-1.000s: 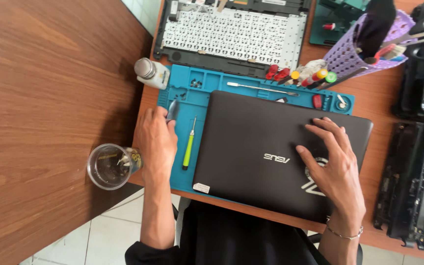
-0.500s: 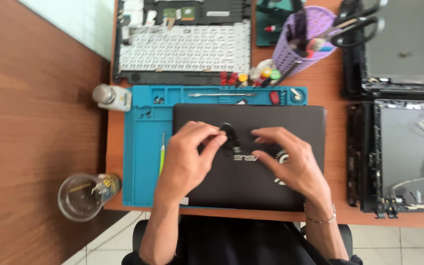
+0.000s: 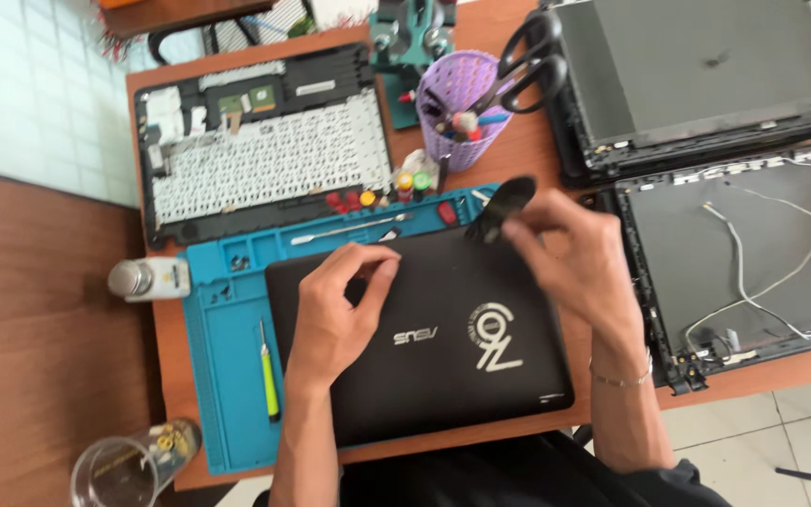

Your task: The person removes the keyboard and top casing of a laptop to access the internal hardware and manipulates components on the motherboard with a screwdriver.

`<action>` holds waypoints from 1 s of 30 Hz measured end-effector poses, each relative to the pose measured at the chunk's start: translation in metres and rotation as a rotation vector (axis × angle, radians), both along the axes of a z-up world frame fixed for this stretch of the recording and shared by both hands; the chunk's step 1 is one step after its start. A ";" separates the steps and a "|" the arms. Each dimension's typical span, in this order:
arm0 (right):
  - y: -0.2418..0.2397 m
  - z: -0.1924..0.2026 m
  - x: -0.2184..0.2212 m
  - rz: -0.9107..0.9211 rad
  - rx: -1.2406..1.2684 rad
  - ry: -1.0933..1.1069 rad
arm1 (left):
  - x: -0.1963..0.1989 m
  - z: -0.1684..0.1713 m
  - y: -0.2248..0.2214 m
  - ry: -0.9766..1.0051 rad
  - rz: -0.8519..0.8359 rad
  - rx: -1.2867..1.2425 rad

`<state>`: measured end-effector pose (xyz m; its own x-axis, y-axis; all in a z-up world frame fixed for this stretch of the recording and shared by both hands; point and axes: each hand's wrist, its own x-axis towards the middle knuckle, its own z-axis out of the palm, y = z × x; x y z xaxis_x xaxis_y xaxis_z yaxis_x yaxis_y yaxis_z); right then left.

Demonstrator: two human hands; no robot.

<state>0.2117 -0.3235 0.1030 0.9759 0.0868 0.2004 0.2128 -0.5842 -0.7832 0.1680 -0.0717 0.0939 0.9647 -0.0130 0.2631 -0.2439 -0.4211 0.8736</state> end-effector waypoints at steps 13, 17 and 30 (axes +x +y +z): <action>0.020 0.012 0.071 -0.105 0.072 -0.341 | 0.003 -0.027 0.004 0.108 0.062 -0.002; 0.025 0.005 0.071 -0.075 0.022 -0.374 | 0.003 -0.029 0.008 0.119 0.077 0.007; 0.033 -0.010 0.076 -0.150 -0.233 -0.419 | 0.000 -0.033 0.012 0.141 0.099 0.017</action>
<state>0.2882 -0.2910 0.0933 0.8210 0.0413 0.5695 0.3814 -0.7818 -0.4932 0.1684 -0.0601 0.0614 0.9887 0.0811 0.1257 -0.0760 -0.4518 0.8889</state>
